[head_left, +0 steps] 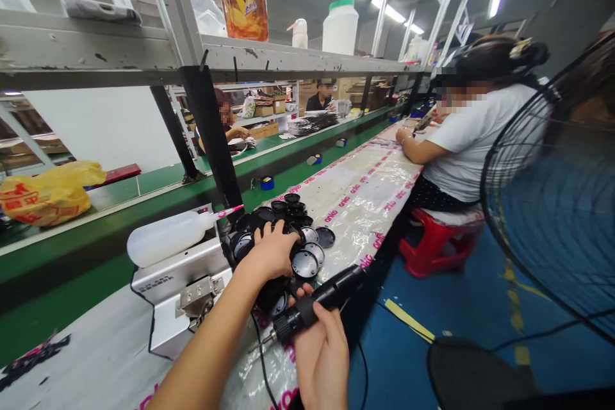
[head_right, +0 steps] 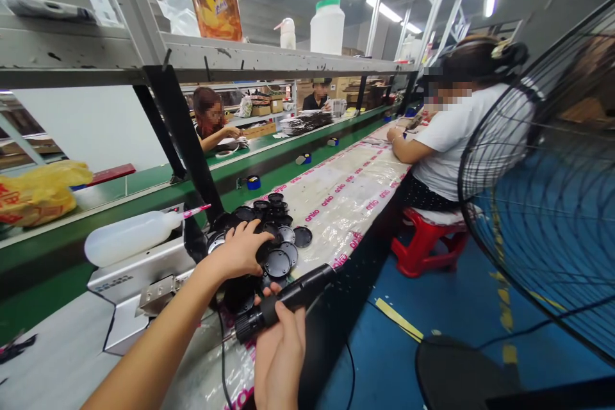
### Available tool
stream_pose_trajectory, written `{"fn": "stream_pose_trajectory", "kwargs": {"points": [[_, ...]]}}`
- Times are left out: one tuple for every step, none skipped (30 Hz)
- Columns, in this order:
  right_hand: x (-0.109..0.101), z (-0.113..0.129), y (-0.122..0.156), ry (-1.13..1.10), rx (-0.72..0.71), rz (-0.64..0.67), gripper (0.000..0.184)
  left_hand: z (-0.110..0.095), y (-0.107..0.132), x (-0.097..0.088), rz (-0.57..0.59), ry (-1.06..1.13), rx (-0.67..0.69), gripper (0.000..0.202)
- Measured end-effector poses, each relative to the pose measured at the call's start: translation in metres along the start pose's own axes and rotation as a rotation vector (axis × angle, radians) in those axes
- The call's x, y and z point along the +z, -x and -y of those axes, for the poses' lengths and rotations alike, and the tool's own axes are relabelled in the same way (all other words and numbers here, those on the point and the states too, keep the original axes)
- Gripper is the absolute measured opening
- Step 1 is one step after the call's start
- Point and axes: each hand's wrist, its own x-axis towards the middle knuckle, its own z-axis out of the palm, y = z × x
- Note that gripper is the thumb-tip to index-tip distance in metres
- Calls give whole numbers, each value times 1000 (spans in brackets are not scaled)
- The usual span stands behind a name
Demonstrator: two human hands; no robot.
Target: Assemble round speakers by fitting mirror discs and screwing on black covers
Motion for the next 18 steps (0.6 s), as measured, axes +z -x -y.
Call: {"fn": "stream_pose_trajectory", "kwargs": {"points": [[2,0,0,10,-3,-6,41,-2,4,-2,-19,-8,-5,67],[3,1,-1,19,-7,-12,42,-4,8,-5,-41,-17,-12,68],[4,2,-3,28,-10,-17,42,-6,14,-8,-65,-27,-19,68],[5,3,-5,37,-12,-20,42,-8,20,-12,-90,-37,-26,68],[7,5,-8,45,-12,-20,41,-10,28,-16,-112,-44,-31,67],[8,7,-12,55,-10,-19,39,-11,36,-19,-130,-50,-33,64],[10,9,-17,65,-8,-16,35,-13,46,-22,-140,-54,-33,60],[12,11,-23,75,-9,-13,29,-15,55,-24,-143,-57,-29,56],[15,13,-28,86,-11,-10,22,-18,65,-24,-136,-60,-21,53],[17,14,-34,98,-13,-8,15,-20,74,-23,-119,-64,-9,50],[19,16,-40,111,-14,-6,11,-23,82,-20,-96,-69,4,49],[20,17,-45,128,-14,-4,13,-26,90,-17,-71,-76,15,48],[21,18,-49,146,-13,-3,16,-29,95,-13,-47,-83,23,50],[20,20,-52,167,-10,-2,18,-32,100,-9,-24,-89,26,52],[19,22,-54,189,-7,-1,20,-34,103,-5,-3,-94,26,54],[16,24,-56,212,-6,-1,21,-36,105,-1,15,-96,26,55],[14,26,-56,234,-8,-1,22,-39,106,2,32,-95,30,55],[11,29,-56,255,-16,-1,22,-41,106,6,47,-92,38,55]]}}
